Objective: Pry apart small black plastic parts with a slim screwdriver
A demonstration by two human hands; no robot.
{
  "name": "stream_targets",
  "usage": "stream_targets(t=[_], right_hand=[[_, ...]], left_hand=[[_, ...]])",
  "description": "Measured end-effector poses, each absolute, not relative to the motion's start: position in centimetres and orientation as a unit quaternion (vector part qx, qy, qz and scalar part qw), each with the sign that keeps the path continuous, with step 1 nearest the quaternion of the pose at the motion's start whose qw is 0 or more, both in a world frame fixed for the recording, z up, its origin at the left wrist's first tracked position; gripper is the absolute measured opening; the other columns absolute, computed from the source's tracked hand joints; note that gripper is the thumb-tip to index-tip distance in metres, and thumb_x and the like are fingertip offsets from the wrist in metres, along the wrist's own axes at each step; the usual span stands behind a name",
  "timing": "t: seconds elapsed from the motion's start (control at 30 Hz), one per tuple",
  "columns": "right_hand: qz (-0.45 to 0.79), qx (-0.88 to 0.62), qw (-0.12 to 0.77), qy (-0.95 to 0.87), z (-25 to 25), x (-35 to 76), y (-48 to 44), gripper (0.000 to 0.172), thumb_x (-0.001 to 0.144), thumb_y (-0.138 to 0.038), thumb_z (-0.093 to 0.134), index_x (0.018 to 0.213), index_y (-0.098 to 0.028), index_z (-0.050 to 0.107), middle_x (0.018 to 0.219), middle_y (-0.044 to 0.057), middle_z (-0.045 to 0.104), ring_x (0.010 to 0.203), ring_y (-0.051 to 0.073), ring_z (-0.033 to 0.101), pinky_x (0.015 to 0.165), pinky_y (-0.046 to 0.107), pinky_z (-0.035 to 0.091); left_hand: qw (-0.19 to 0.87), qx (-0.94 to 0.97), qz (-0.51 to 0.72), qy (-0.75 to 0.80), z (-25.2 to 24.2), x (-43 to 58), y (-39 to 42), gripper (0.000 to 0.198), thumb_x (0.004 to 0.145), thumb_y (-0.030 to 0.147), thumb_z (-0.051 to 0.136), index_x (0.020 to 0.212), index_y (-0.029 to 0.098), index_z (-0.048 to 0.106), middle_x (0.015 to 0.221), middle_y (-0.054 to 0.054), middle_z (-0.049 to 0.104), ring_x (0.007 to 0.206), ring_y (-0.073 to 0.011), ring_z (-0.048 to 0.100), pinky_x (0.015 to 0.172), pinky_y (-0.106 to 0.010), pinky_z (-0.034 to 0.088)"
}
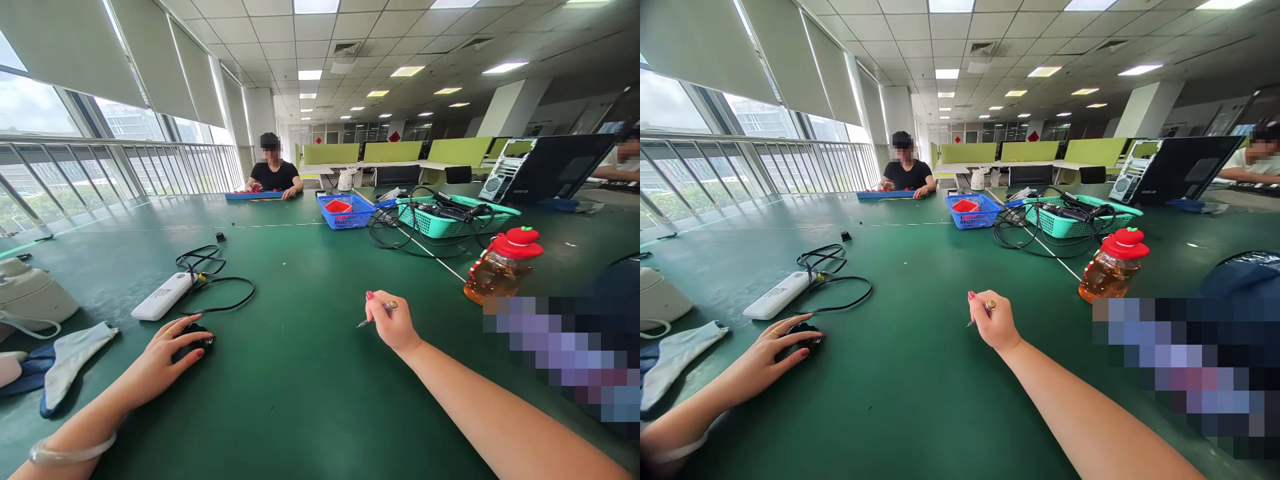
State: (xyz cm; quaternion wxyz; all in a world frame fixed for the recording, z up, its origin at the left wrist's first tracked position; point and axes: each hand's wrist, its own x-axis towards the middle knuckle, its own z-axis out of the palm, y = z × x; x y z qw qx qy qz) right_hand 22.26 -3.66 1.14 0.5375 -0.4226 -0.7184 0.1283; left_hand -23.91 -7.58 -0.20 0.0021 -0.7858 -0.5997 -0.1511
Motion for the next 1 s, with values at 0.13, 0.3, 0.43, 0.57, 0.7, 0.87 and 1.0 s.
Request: stream_targets(t=[0.13, 0.3, 0.43, 0.57, 0.7, 0.87, 1.0], right_hand=[[0.110, -0.427, 0.526, -0.727, 0.9, 22.1, -3.6, 0.058, 0.097, -0.048, 0.035, 0.045, -0.023, 0.042, 0.046, 0.001, 0.049, 0.050, 0.015, 0.049, 0.060, 0.031, 0.044], [0.107, -0.419, 0.526, -0.732, 0.7, 22.1, -3.6, 0.055, 0.097, -0.043, 0.037, 0.046, -0.023, 0.043, 0.047, 0.001, 0.051, 0.051, 0.016, 0.051, 0.060, 0.031, 0.044], [0.109, -0.412, 0.520, -0.740, 0.6, 22.1, -3.6, 0.054, 0.097, -0.042, 0.037, 0.047, -0.023, 0.045, 0.048, 0.001, 0.052, 0.052, 0.016, 0.052, 0.061, 0.031, 0.044], [0.107, -0.406, 0.519, -0.745, 0.7, 22.1, -3.6, 0.052, 0.097, -0.039, 0.038, 0.048, -0.023, 0.046, 0.049, 0.001, 0.053, 0.054, 0.016, 0.053, 0.061, 0.031, 0.044], [0.110, -0.402, 0.520, -0.746, 0.6, 22.1, -3.6, 0.051, 0.096, -0.036, 0.039, 0.048, -0.023, 0.048, 0.049, 0.001, 0.053, 0.053, 0.016, 0.053, 0.061, 0.030, 0.044], [0.110, -0.398, 0.526, -0.743, 0.6, 22.1, -3.6, 0.051, 0.096, -0.036, 0.040, 0.048, -0.022, 0.049, 0.049, 0.000, 0.054, 0.054, 0.015, 0.053, 0.060, 0.030, 0.044], [0.101, -0.390, 0.533, -0.744, 0.5, 22.2, -3.5, 0.050, 0.096, -0.035, 0.041, 0.048, -0.022, 0.048, 0.049, 0.000, 0.054, 0.053, 0.015, 0.053, 0.058, 0.028, 0.043]], left_hand=[[-0.004, -0.784, -0.177, -0.595, 0.0, -24.3, -7.5, 0.043, 0.081, 0.065, 0.053, 0.101, 0.033, 0.075, 0.135, -0.005, 0.061, 0.132, -0.0344, 0.047, 0.107, -0.053, 0.043], [-0.024, -0.753, -0.261, -0.604, 0.8, -23.3, -7.8, 0.052, 0.079, 0.071, 0.050, 0.096, 0.028, 0.074, 0.117, -0.007, 0.070, 0.115, -0.0297, 0.062, 0.102, -0.046, 0.049], [-0.020, -0.706, -0.294, -0.644, 0.9, -22.4, -8.2, 0.055, 0.080, 0.068, 0.051, 0.109, 0.027, 0.071, 0.111, -0.006, 0.072, 0.103, -0.0275, 0.066, 0.098, -0.042, 0.051], [-0.003, -0.694, -0.311, -0.649, 1.1, -21.9, -8.2, 0.055, 0.083, 0.065, 0.047, 0.117, 0.028, 0.068, 0.114, -0.006, 0.069, 0.097, -0.0248, 0.066, 0.087, -0.036, 0.055], [0.001, -0.693, -0.319, -0.646, 1.2, -21.7, -8.0, 0.051, 0.083, 0.063, 0.046, 0.106, 0.025, 0.070, 0.109, -0.008, 0.065, 0.090, -0.0222, 0.065, 0.076, -0.031, 0.055], [-0.022, -0.659, -0.342, -0.669, 0.6, -22.1, -7.7, 0.042, 0.082, 0.055, 0.048, 0.106, 0.023, 0.060, 0.117, -0.009, 0.064, 0.091, -0.0219, 0.067, 0.078, -0.033, 0.056], [-0.058, -0.632, -0.369, -0.679, 0.4, -22.3, -7.6, 0.042, 0.080, 0.053, 0.049, 0.109, 0.023, 0.056, 0.118, -0.009, 0.066, 0.094, -0.0227, 0.069, 0.076, -0.031, 0.056]])
